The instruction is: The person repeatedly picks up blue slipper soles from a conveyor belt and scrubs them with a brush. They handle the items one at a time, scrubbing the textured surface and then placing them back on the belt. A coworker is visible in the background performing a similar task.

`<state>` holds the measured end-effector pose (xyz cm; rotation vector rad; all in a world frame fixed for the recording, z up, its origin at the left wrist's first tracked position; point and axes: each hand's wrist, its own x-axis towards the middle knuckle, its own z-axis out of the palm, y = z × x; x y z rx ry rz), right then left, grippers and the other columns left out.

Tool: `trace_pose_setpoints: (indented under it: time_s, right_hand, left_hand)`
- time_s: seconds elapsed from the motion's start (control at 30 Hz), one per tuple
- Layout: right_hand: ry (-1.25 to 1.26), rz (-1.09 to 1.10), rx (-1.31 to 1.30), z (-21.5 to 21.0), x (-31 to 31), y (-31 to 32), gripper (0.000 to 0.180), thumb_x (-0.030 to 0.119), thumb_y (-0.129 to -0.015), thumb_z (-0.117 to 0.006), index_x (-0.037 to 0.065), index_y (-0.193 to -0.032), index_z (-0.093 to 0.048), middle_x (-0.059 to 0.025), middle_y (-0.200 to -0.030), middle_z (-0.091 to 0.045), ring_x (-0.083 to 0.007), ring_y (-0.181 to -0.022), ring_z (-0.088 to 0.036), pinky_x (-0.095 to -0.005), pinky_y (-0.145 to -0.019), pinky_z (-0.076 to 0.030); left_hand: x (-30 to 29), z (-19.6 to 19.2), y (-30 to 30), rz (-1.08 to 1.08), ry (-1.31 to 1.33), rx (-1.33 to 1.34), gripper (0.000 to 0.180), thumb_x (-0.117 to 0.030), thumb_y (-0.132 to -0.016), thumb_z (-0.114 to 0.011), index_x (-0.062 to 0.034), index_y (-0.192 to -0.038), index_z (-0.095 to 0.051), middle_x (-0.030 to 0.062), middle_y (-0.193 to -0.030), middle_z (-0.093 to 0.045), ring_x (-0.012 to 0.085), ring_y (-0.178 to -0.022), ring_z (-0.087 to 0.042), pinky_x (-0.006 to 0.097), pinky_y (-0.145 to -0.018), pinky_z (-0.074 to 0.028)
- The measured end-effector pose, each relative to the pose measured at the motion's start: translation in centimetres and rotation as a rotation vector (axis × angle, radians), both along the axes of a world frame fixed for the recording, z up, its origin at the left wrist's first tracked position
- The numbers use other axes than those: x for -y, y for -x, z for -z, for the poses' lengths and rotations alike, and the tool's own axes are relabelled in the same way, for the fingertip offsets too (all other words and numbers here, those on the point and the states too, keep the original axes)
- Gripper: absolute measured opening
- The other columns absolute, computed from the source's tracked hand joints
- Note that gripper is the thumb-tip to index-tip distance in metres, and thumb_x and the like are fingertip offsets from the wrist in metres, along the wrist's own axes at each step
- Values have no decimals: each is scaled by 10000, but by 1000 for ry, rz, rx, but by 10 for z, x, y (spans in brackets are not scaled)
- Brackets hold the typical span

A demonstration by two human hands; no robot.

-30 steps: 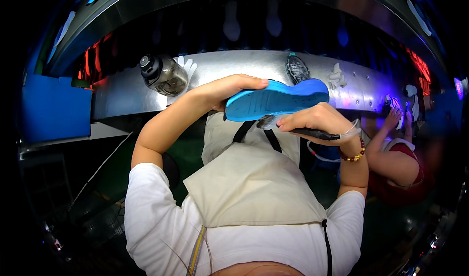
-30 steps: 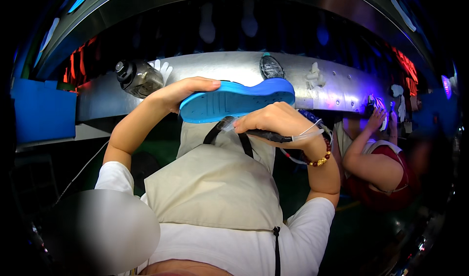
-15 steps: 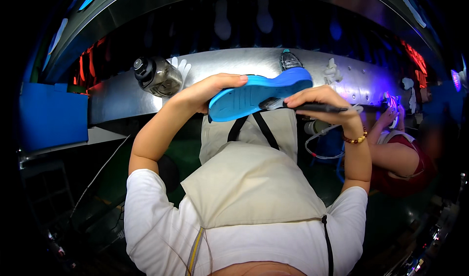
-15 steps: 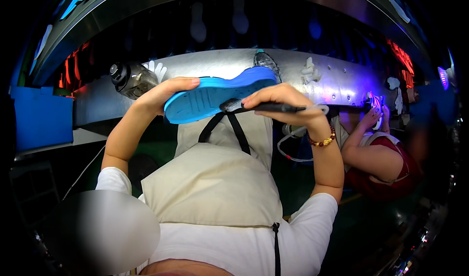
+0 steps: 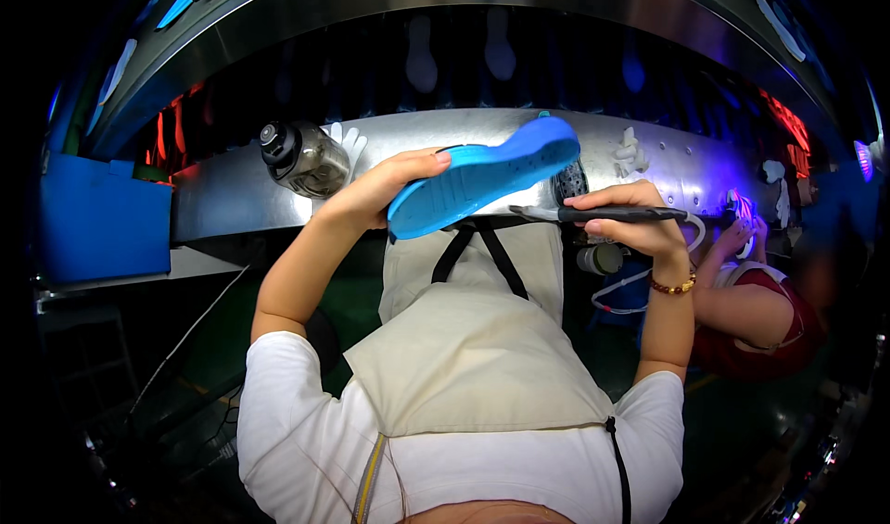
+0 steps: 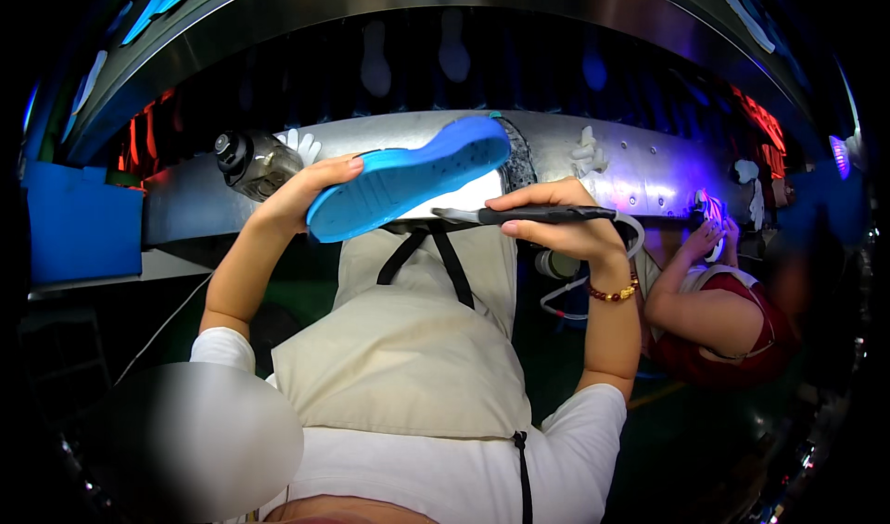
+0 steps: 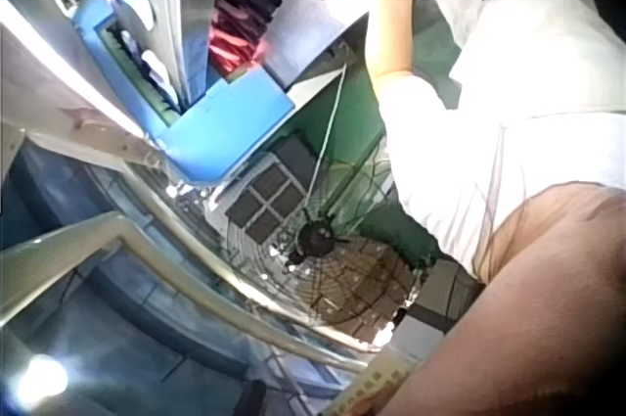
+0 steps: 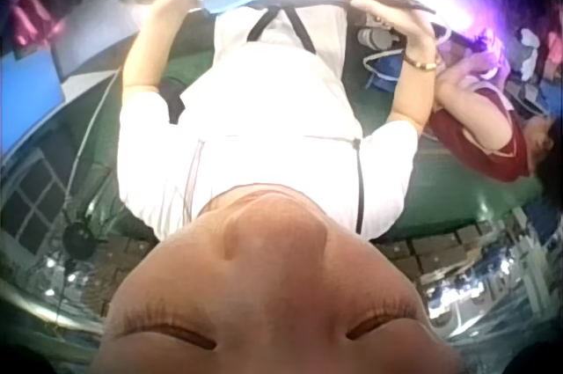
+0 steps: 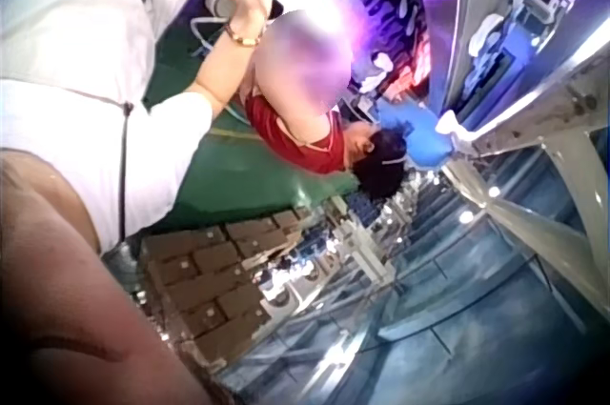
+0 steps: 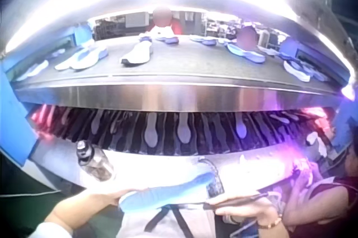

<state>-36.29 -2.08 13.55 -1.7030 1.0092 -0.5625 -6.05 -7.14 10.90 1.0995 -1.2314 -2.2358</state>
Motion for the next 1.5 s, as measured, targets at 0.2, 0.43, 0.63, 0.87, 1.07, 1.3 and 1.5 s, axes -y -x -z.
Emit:
trace_pose_setpoints:
  time_s: [0.2, 0.43, 0.63, 0.87, 1.07, 1.3, 1.5]
  right_hand:
    - [-163, 245, 420, 24, -8, -58, 204, 63, -774, -586, -33, -953, -611, -105, -857, -625, -112, -742, -592, -218, -683, -473]
    - [86, 382, 308, 65, -5, -62, 147, 42, -793, -553, -39, -898, -617, -115, -895, -633, -105, -765, -565, -198, -666, -438]
    - [443, 529, 288, 82, -7, -72, 118, 53, -744, -599, -5, -836, -645, -139, -874, -632, -217, -854, -594, -300, -787, -441]
    - [632, 773, 155, 99, 12, -61, 121, 32, -730, -615, 6, -846, -639, -127, -871, -637, -229, -817, -605, -305, -732, -452]
    - [718, 825, 34, 92, 34, -60, 206, 79, -690, -668, -24, -863, -626, -167, -903, -621, -285, -869, -592, -331, -791, -453]
    - [11, 249, 299, 61, -12, -58, 172, 78, -798, -532, -55, -857, -624, -141, -888, -636, -220, -828, -611, -293, -750, -465]
    - [77, 625, 1118, 75, -31, -6, 331, 242, -899, -388, -44, -911, -553, -179, -877, -608, -243, -808, -596, -325, -747, -473]
  left_hand:
    - [-2, 15, 39, -176, -316, -444, 566, -369, -832, -443, 11, -1241, -352, 239, -1136, -479, 340, -954, -558, 460, -764, -499]
    - [-4, 41, 43, -245, -308, -515, 545, -363, -843, -413, 5, -1238, -341, 250, -1108, -485, 356, -903, -572, 498, -673, -524]
    - [-1, 54, 46, -301, -310, -545, 533, -365, -846, -405, -4, -1235, -354, 236, -1104, -497, 349, -896, -575, 516, -701, -504]
    - [-6, 58, 45, -361, -359, -512, 524, -373, -851, -398, -3, -1222, -372, 225, -1102, -504, 349, -911, -571, 511, -712, -501]
    - [-12, 58, 44, -305, -299, -501, 537, -376, -848, -413, -7, -1233, -356, 211, -1119, -497, 351, -931, -565, 509, -722, -499]
    - [8, 51, 31, -324, -255, -500, 508, -329, -850, -427, 1, -1232, -364, 197, -1107, -513, 290, -950, -563, 432, -758, -498]
    - [44, -41, 46, -240, 322, -555, 616, -407, -849, -332, 43, -1269, -304, 254, -1186, -440, 377, -1004, -522, 497, -812, -459]
